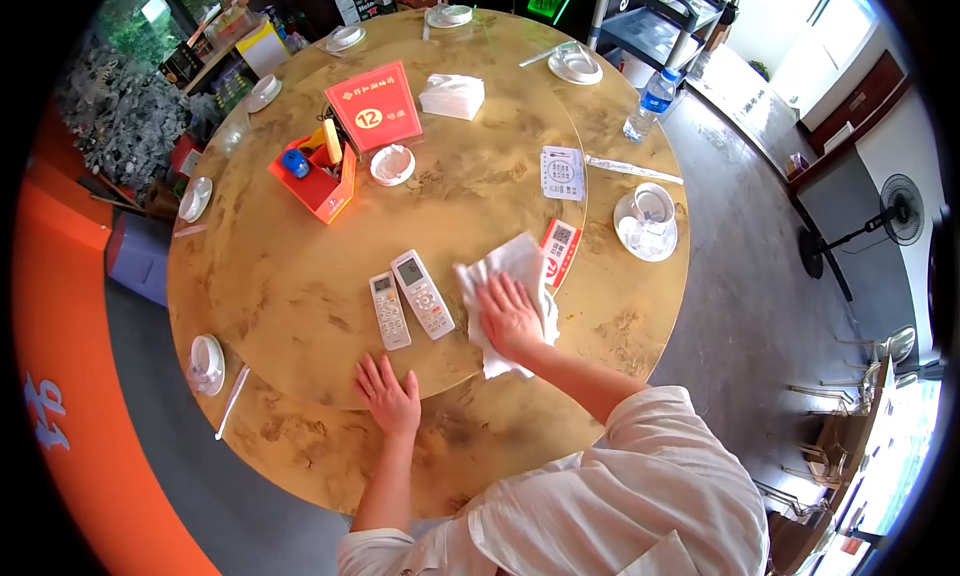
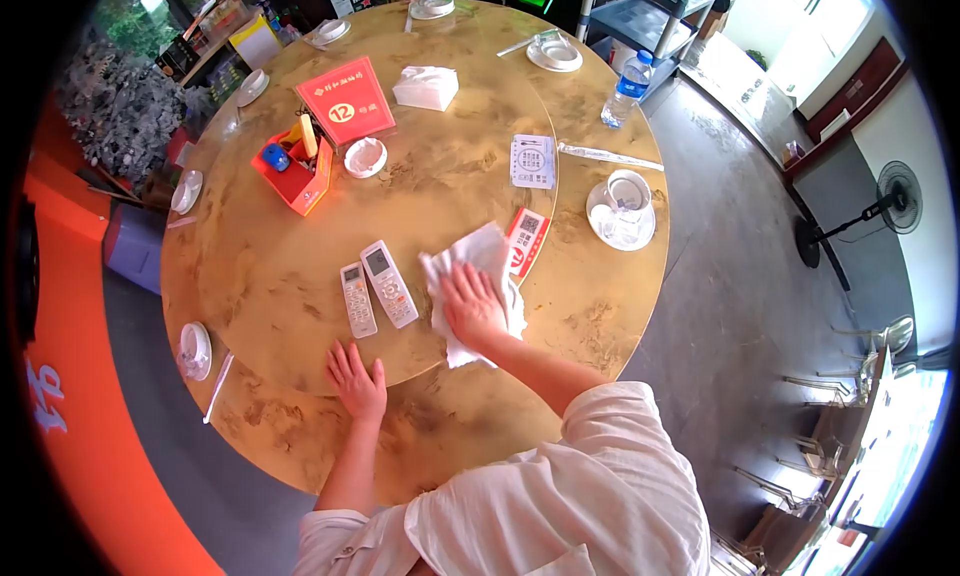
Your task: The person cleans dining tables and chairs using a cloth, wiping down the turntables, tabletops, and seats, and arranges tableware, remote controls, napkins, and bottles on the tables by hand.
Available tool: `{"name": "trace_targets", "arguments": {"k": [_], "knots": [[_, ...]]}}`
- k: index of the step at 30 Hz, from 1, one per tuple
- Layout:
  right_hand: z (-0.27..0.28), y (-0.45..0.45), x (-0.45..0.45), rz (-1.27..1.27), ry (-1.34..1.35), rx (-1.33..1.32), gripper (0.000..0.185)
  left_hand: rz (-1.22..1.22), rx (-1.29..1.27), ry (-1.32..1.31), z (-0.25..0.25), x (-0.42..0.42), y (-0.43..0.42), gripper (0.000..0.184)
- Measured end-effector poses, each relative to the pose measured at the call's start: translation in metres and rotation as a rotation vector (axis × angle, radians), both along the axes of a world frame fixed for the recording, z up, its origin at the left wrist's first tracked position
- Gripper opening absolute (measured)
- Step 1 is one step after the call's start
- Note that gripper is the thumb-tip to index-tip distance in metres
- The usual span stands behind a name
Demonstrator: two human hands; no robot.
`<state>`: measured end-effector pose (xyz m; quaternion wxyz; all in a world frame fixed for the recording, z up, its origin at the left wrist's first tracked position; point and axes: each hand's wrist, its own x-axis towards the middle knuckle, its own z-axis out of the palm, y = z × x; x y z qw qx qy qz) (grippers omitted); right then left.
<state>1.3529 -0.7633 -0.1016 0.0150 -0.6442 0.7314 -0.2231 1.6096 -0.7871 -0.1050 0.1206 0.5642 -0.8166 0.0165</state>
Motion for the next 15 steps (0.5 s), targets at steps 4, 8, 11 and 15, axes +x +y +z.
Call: {"name": "trace_targets", "arguments": {"k": [4,8,11,15], "knots": [[-0.015,-0.023,-0.060,0.256,0.039,-0.102,0.044,-0.036,0.023,0.003,0.006,0.012,-0.005,0.057],[-0.004,-0.070,-0.141,-0.177,0.137,-0.171,0.036,-0.030,0.030,-0.017,0.009,0.012,-0.006,0.057],[-0.022,-0.074,-0.128,-0.276,0.192,-0.215,0.036,-0.016,-0.010,-0.031,0.004,0.011,-0.008,0.056],[-0.012,-0.015,-0.028,0.040,0.242,-0.103,0.038,-0.029,-0.029,-0.043,-0.003,0.019,-0.008,0.055]]}}
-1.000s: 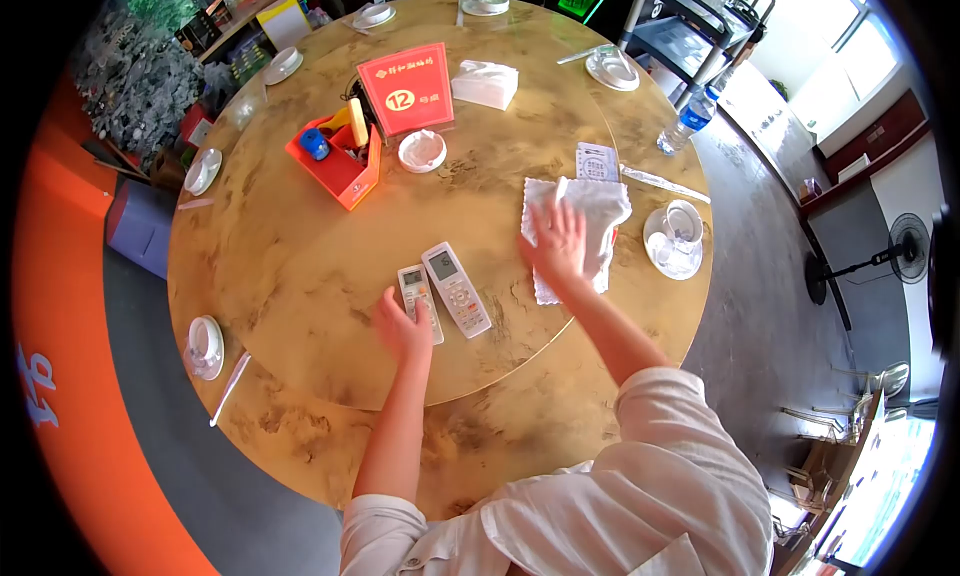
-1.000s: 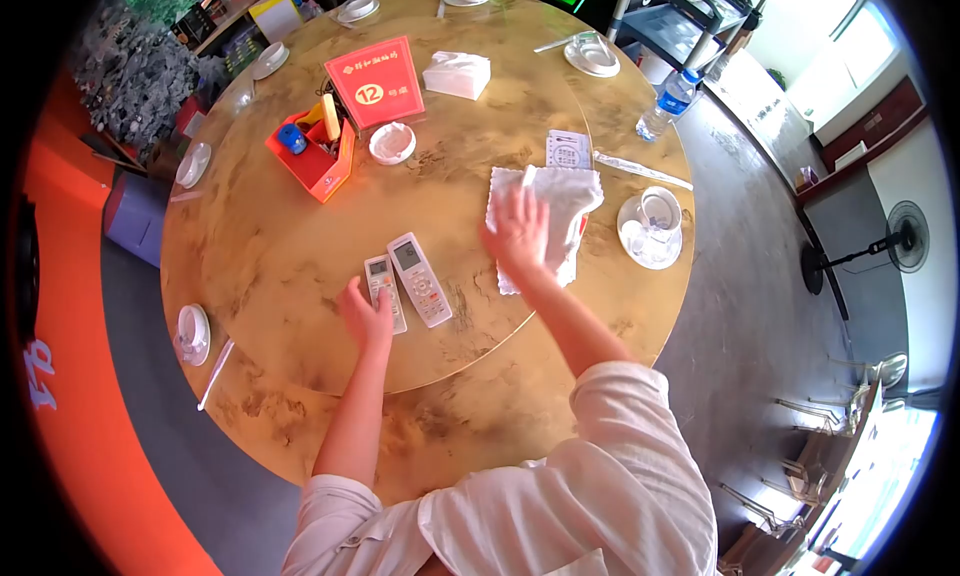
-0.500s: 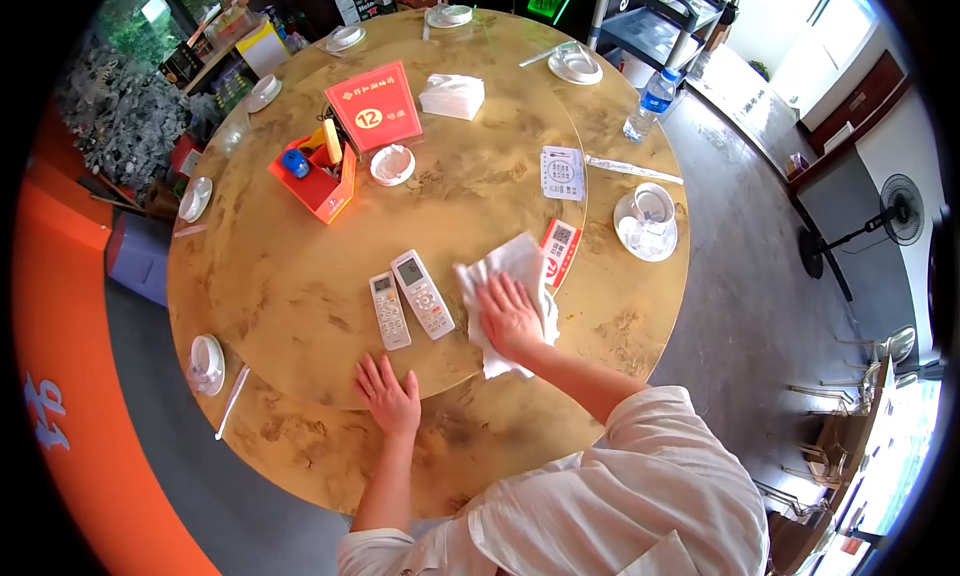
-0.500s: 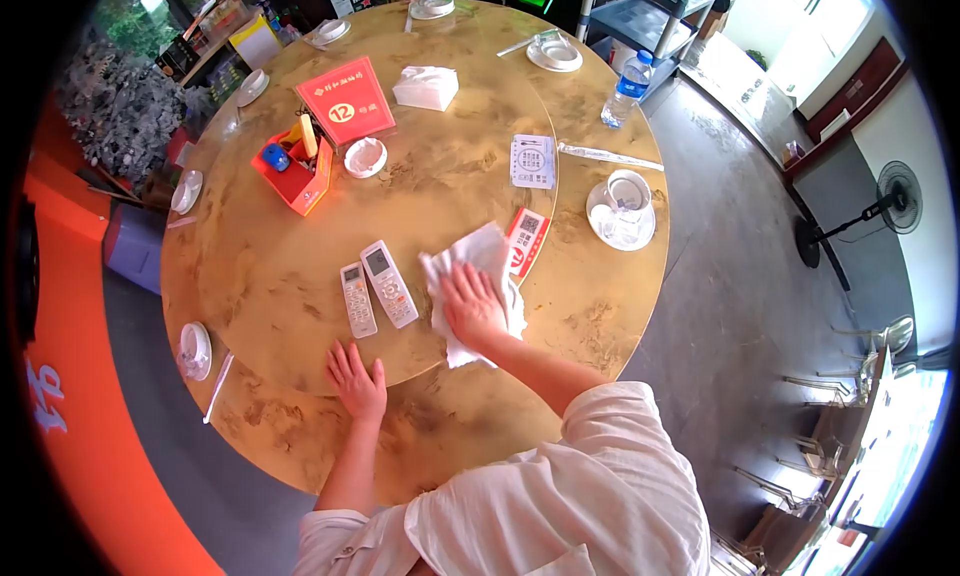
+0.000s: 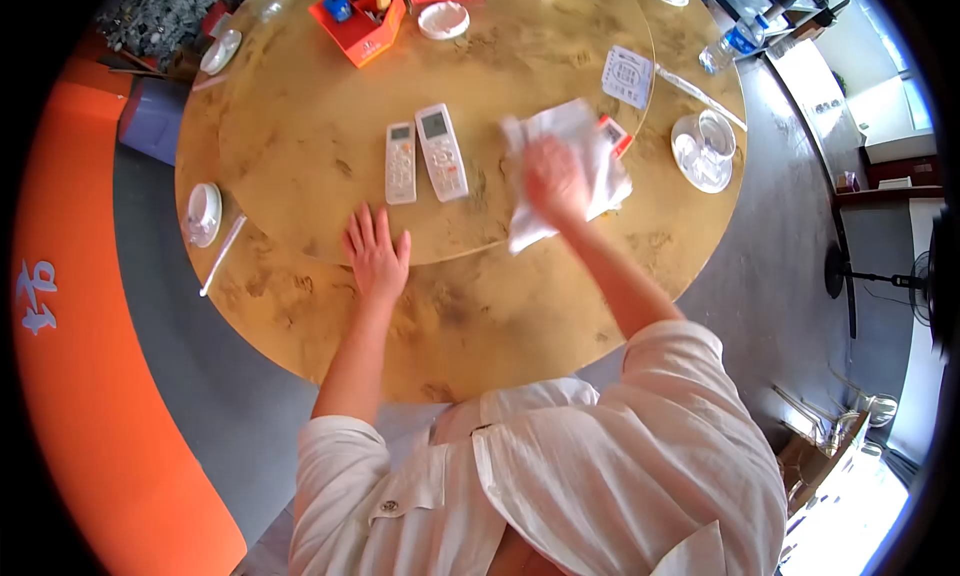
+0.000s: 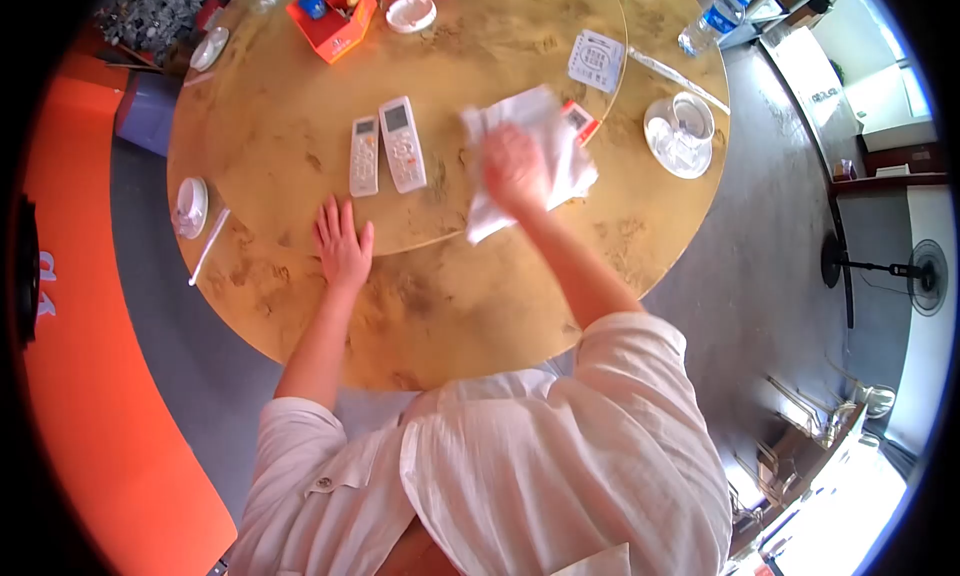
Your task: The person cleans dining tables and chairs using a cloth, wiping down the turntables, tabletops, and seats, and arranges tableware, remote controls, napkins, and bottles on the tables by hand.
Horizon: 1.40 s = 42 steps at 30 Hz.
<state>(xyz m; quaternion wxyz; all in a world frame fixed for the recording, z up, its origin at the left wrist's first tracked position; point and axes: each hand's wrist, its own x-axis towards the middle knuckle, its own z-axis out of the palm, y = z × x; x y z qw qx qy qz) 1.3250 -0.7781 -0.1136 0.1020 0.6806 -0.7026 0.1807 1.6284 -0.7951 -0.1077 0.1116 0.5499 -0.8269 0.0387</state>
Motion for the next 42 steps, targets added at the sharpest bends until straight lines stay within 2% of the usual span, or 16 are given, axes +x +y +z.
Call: {"name": "trace_targets", "arguments": {"k": [3,5,6,8,11,13,15,18,19,21,23,26,29,31,39,42], "knots": [[-0.021,0.080,0.077,0.409,-0.071,-0.078,0.041,0.001,-0.007,0.010,-0.002,0.006,-0.006,0.054],[-0.027,0.132,0.104,0.555,-0.312,0.060,0.043,0.008,0.026,0.064,-0.004,0.009,-0.006,0.054],[-0.021,0.136,0.102,0.549,-0.317,0.064,0.043,-0.009,0.031,0.111,-0.002,0.010,-0.005,0.053],[-0.003,0.141,0.096,0.611,-0.295,0.375,0.042,-0.018,0.027,0.210,-0.002,0.009,0.004,0.051],[-0.007,0.120,0.052,0.434,-0.282,0.426,0.040,-0.010,0.023,0.318,0.002,0.006,0.032,0.049],[-0.015,0.100,0.002,0.178,-0.319,0.465,0.037,0.020,0.025,0.324,0.005,0.007,0.062,0.049],[-0.016,0.096,-0.034,0.253,-0.159,0.189,0.034,0.039,0.063,0.354,0.008,0.013,0.092,0.048],[-0.020,0.095,-0.061,0.364,-0.187,0.181,0.030,0.071,0.130,0.355,-0.004,0.034,0.133,0.049],[-0.025,0.095,-0.073,0.427,-0.216,0.204,0.028,0.080,0.125,0.353,-0.009,0.043,0.144,0.049],[-0.006,0.080,-0.104,0.222,0.007,0.663,0.028,0.136,0.198,0.224,-0.017,0.057,0.163,0.050],[-0.016,0.073,-0.143,0.093,-0.132,0.198,0.032,0.142,0.227,0.167,-0.007,0.057,0.166,0.051],[-0.030,0.050,-0.158,-0.106,0.015,-0.011,0.036,0.149,0.260,0.131,-0.011,0.054,0.162,0.053],[-0.043,0.041,-0.120,-0.389,0.014,0.042,0.040,0.170,0.250,0.128,-0.018,0.060,0.165,0.054],[-0.049,0.053,-0.072,-0.440,0.078,-0.005,0.043,0.153,0.231,0.123,-0.017,0.061,0.164,0.053],[-0.033,0.101,0.152,-0.141,-0.173,0.081,0.044,0.126,0.359,0.104,-0.007,0.070,0.160,0.054],[-0.032,0.104,0.221,0.011,-0.229,0.119,0.044,0.042,0.338,0.232,-0.006,0.089,0.156,0.051]]}}
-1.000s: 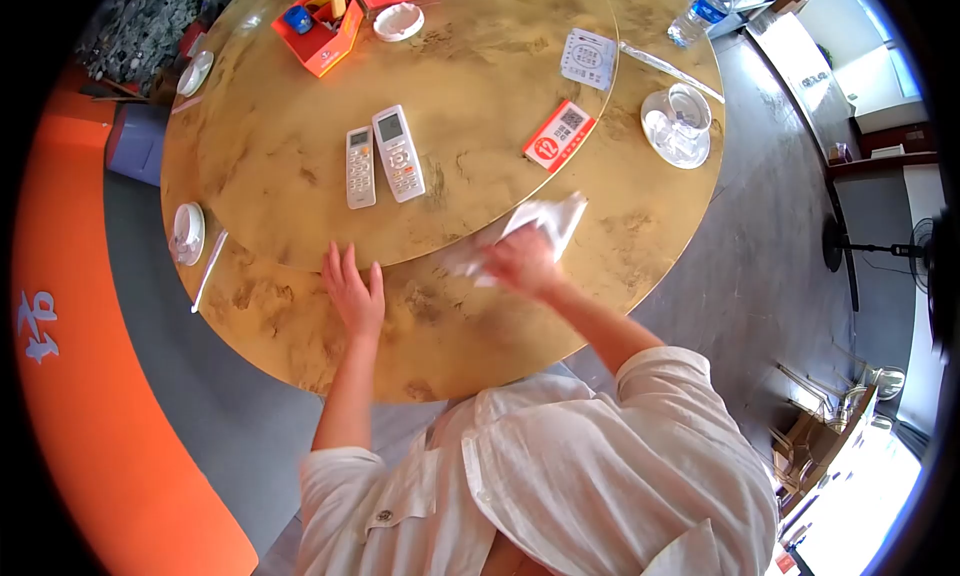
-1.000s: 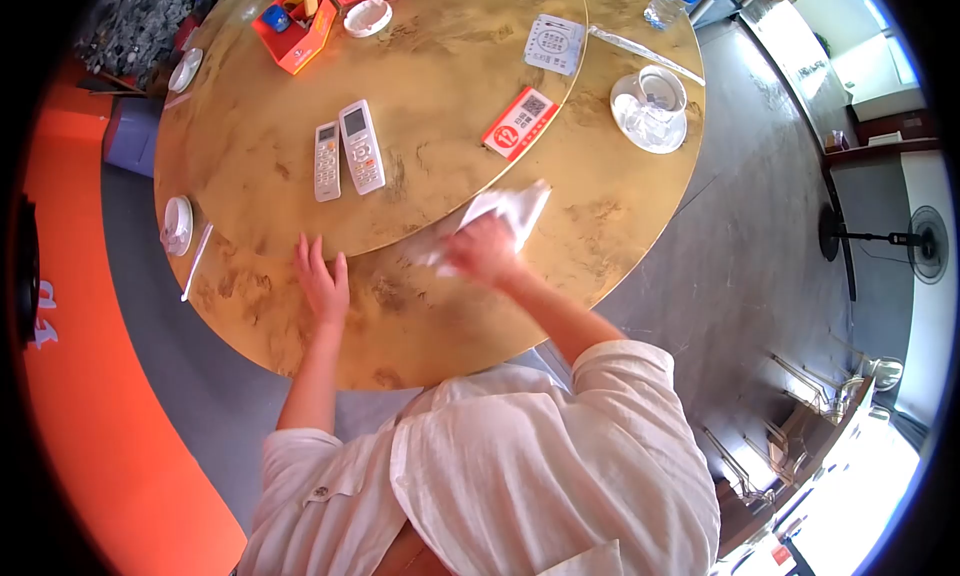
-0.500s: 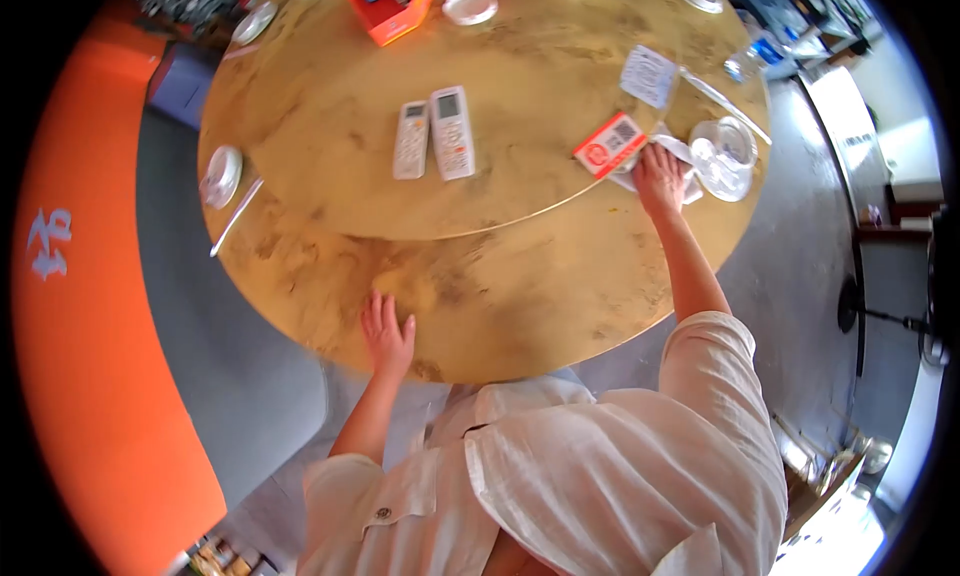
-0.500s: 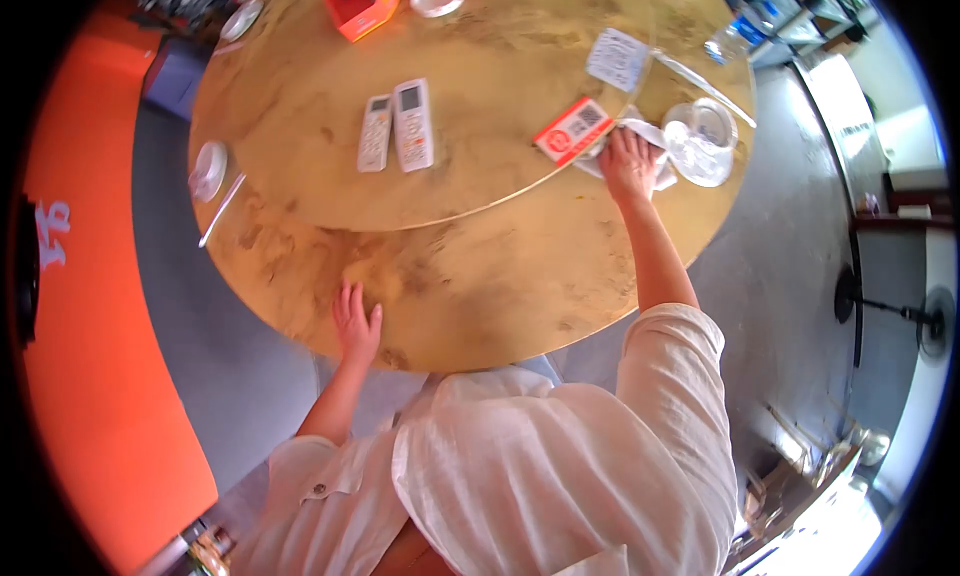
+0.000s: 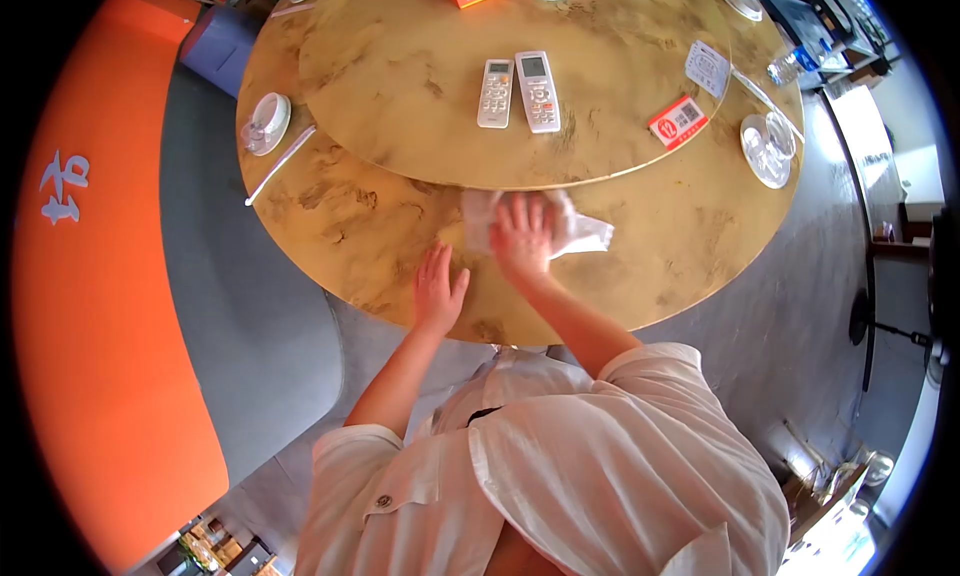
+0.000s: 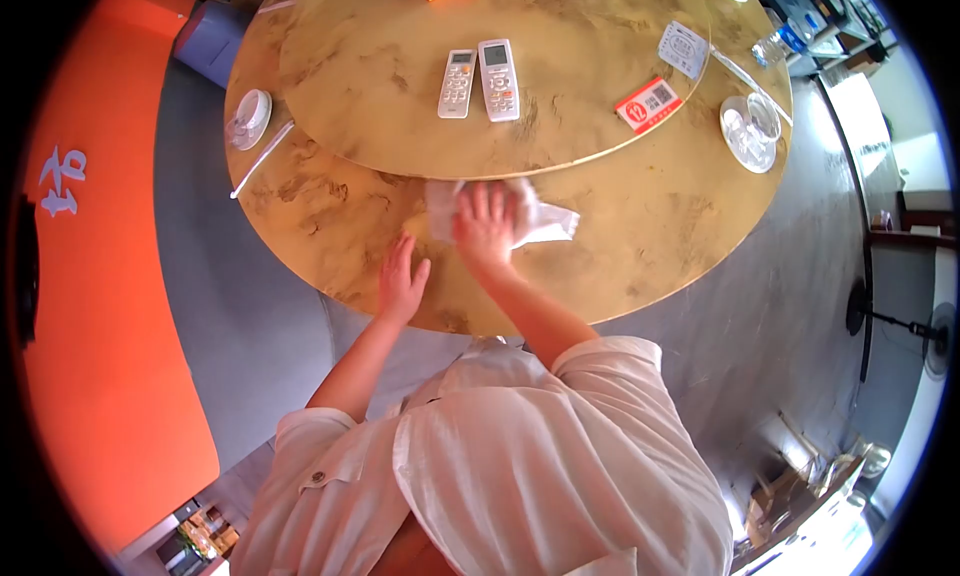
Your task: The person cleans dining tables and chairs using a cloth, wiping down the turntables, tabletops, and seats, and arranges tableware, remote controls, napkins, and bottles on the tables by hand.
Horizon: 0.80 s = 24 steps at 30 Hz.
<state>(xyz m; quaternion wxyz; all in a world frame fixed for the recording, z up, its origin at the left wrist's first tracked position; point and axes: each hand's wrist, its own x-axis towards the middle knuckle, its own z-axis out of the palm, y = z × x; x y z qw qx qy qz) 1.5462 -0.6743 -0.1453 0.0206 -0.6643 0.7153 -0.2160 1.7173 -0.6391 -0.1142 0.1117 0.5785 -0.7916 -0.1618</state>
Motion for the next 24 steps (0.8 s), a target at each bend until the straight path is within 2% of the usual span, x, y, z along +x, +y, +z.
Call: {"name": "trace_targets", "arguments": {"k": [2,3,5,7,8,9,10,11,12,13,14,15,17,20,22,24], "knots": [[0.003,0.022,0.043,0.122,0.028,0.025,0.046,0.123,0.132,0.531,0.003,0.011,-0.004,0.047],[0.002,0.045,0.059,0.194,0.046,0.039,0.048,0.109,0.138,0.546,-0.001,0.021,0.000,0.047],[0.001,0.093,0.069,0.375,0.011,0.065,0.051,0.116,-0.011,0.443,-0.007,0.047,0.006,0.041],[0.012,0.127,0.043,0.377,-0.060,0.078,0.054,0.089,-0.069,0.411,0.003,0.066,0.020,0.039],[0.007,0.133,0.016,0.298,-0.037,0.145,0.056,0.085,-0.091,0.346,0.001,0.079,0.027,0.039],[-0.005,0.134,-0.022,0.229,-0.038,0.038,0.062,0.082,-0.110,0.280,0.000,0.090,0.035,0.039],[-0.015,0.132,-0.060,0.005,0.273,-0.054,0.063,0.073,-0.107,0.291,-0.003,0.100,0.044,0.039],[-0.013,0.128,-0.098,-0.181,0.127,-0.069,0.061,0.049,-0.131,0.255,-0.006,0.111,0.051,0.038],[-0.005,0.121,-0.131,-0.395,0.220,-0.112,0.054,0.026,-0.158,0.217,-0.008,0.117,0.054,0.038],[-0.009,0.118,-0.161,-0.632,0.273,0.012,0.050,0.023,-0.167,0.218,-0.008,0.118,0.055,0.038],[-0.011,0.110,-0.182,-0.855,0.177,0.156,0.052,0.007,-0.175,0.213,-0.008,0.119,0.057,0.039],[-0.023,0.105,-0.195,-0.958,0.206,0.107,0.052,0.001,-0.184,0.207,-0.007,0.120,0.060,0.039],[-0.015,0.084,-0.160,-0.980,0.185,0.223,0.050,0.044,-0.193,0.153,-0.003,0.114,0.061,0.040],[-0.023,0.066,-0.063,-0.520,0.296,-0.042,0.045,0.115,-0.172,0.081,-0.001,0.103,0.058,0.041],[0.001,0.068,-0.001,-0.135,0.158,0.036,0.051,0.138,-0.141,0.063,0.003,0.103,0.058,0.041],[0.028,0.070,0.022,0.132,0.000,0.124,0.051,0.156,-0.141,0.102,0.004,0.107,0.060,0.040]]}}
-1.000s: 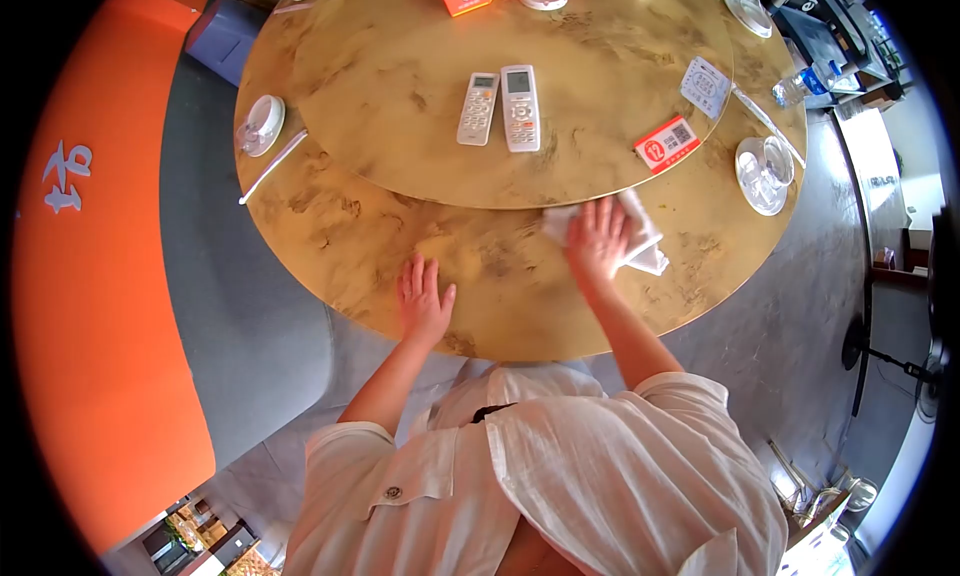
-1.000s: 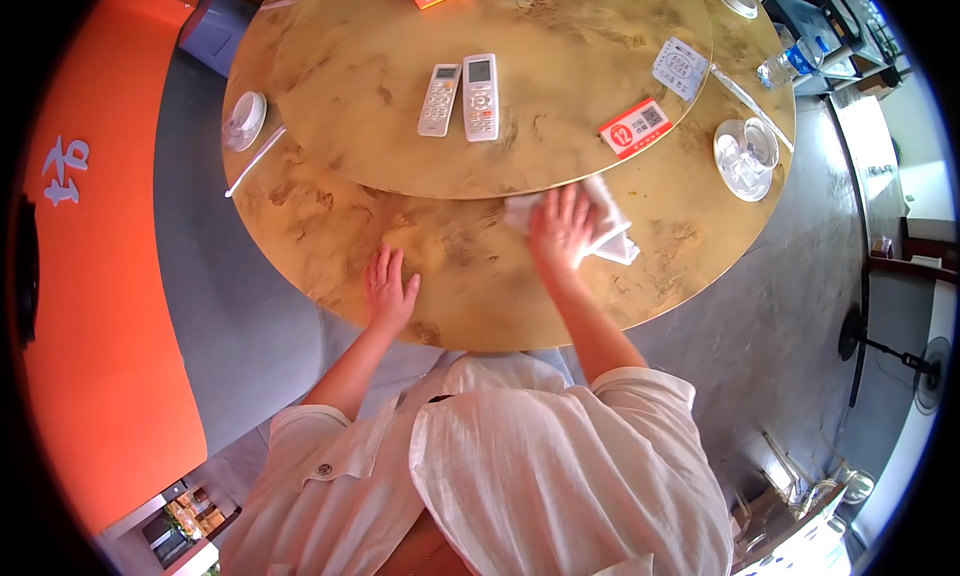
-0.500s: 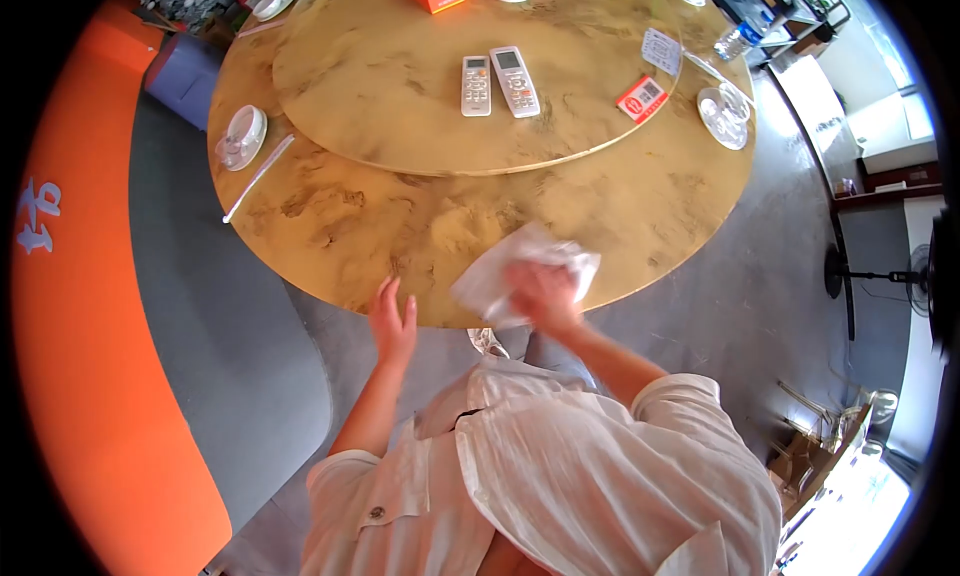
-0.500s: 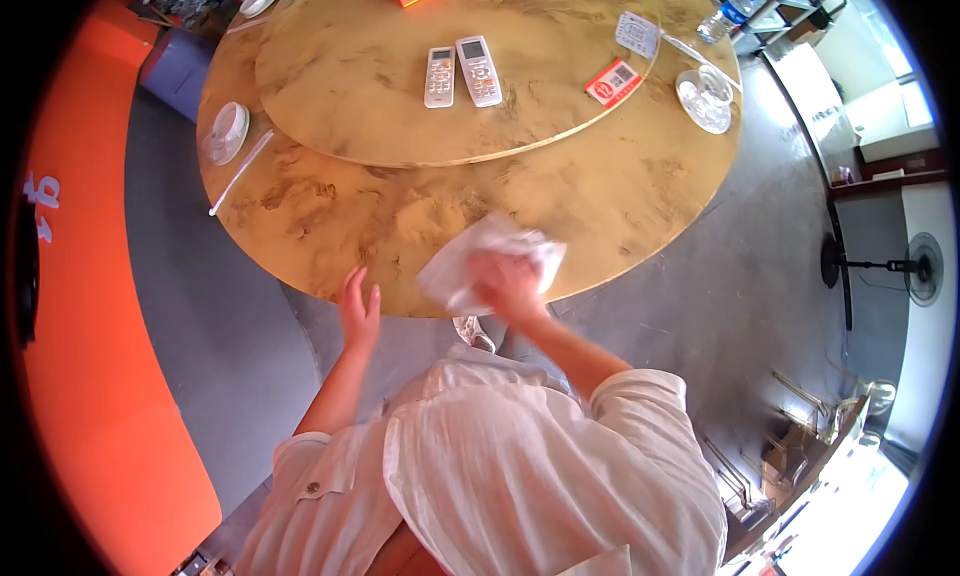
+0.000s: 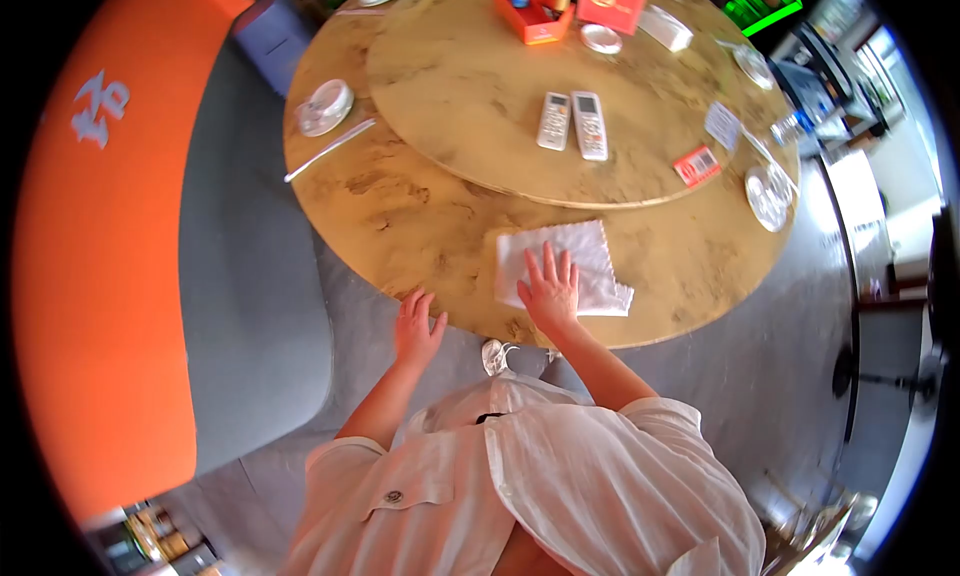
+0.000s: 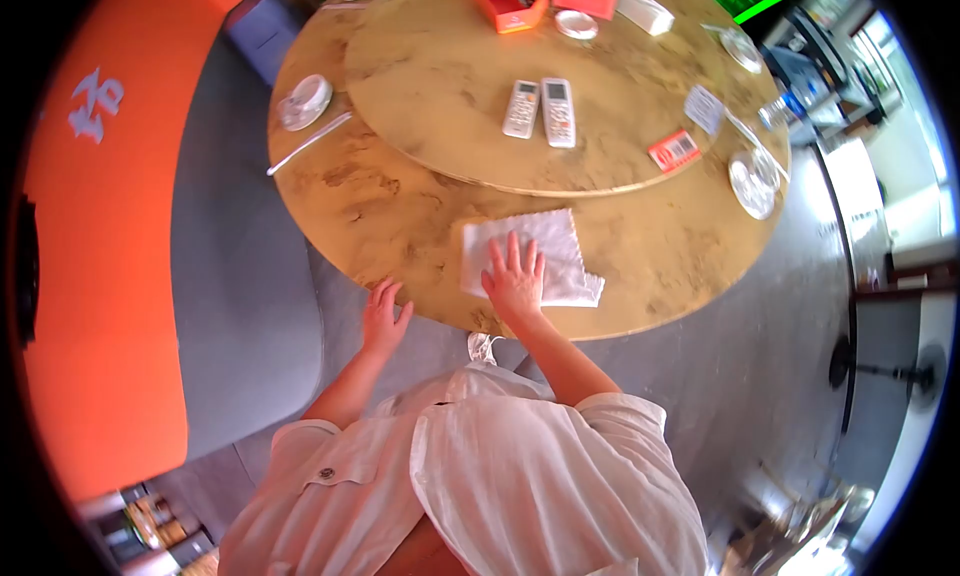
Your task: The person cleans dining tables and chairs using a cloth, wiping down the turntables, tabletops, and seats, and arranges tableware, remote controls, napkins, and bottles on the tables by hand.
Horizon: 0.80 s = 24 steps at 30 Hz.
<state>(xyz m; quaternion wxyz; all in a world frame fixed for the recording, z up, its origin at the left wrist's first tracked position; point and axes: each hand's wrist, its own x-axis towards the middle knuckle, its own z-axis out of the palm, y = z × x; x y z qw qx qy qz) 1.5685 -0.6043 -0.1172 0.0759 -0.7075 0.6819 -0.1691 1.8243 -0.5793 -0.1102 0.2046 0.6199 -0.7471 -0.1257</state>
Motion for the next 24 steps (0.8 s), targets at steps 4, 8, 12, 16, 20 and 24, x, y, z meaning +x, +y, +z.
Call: {"name": "trace_targets", "arguments": {"k": [4,8,12,16,20,24], "knots": [[-0.001,-0.019,-0.034,0.638,0.020,0.010,0.044,0.109,0.016,0.043,-0.005,0.004,0.018,0.039],[0.004,-0.051,-0.063,0.759,-0.063,-0.070,0.045,0.207,0.063,0.059,-0.008,0.006,0.045,0.038],[-0.008,-0.044,-0.036,0.365,-0.010,-0.128,0.048,0.318,0.042,0.138,-0.019,0.021,0.059,0.035],[-0.025,-0.061,0.037,0.051,0.055,-0.135,0.050,0.309,0.070,0.166,-0.025,0.063,0.045,0.034],[-0.029,-0.122,0.132,-0.241,0.000,-0.115,0.055,0.190,0.065,0.213,-0.026,0.122,-0.003,0.031],[-0.022,-0.167,0.194,-0.113,-0.200,-0.140,0.052,0.058,0.191,0.257,-0.003,0.180,-0.057,0.029]]}}
